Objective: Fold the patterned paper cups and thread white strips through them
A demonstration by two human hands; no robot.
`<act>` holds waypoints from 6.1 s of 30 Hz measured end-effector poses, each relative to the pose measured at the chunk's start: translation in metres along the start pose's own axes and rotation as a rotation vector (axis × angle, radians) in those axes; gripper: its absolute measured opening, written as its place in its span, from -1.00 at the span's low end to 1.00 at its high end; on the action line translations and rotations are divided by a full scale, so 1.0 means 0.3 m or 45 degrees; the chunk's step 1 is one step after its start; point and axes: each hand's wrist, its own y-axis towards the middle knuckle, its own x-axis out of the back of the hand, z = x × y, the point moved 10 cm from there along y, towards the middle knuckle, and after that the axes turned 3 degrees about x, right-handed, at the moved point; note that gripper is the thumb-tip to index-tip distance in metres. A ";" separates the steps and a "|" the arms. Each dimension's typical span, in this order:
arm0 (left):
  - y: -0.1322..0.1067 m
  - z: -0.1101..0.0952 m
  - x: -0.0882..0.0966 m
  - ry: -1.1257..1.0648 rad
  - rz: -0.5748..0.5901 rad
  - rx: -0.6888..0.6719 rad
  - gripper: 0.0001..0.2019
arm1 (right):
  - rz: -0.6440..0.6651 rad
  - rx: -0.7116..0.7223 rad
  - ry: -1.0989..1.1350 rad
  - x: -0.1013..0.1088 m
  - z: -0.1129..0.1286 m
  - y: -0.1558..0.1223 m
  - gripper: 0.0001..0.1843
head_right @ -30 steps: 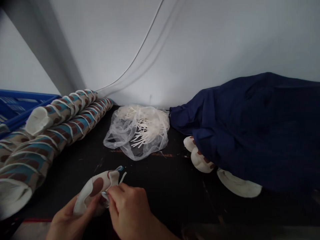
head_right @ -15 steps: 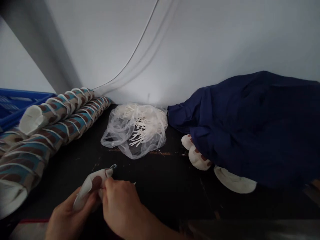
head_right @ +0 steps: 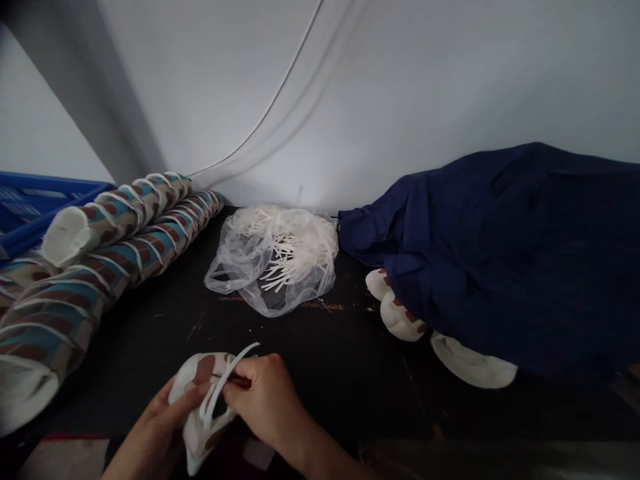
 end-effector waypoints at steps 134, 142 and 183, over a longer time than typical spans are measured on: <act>-0.058 -0.098 0.051 0.379 -0.213 -0.405 -0.40 | 0.055 0.542 0.055 -0.054 0.049 -0.096 -0.89; -0.047 -0.084 0.041 0.398 -0.132 -0.401 -0.37 | 0.055 0.513 0.139 -0.050 0.045 -0.083 -0.94; -0.046 0.029 0.119 -0.014 -0.055 -0.243 -0.40 | -0.006 -0.029 0.031 -0.095 0.004 -0.105 -0.80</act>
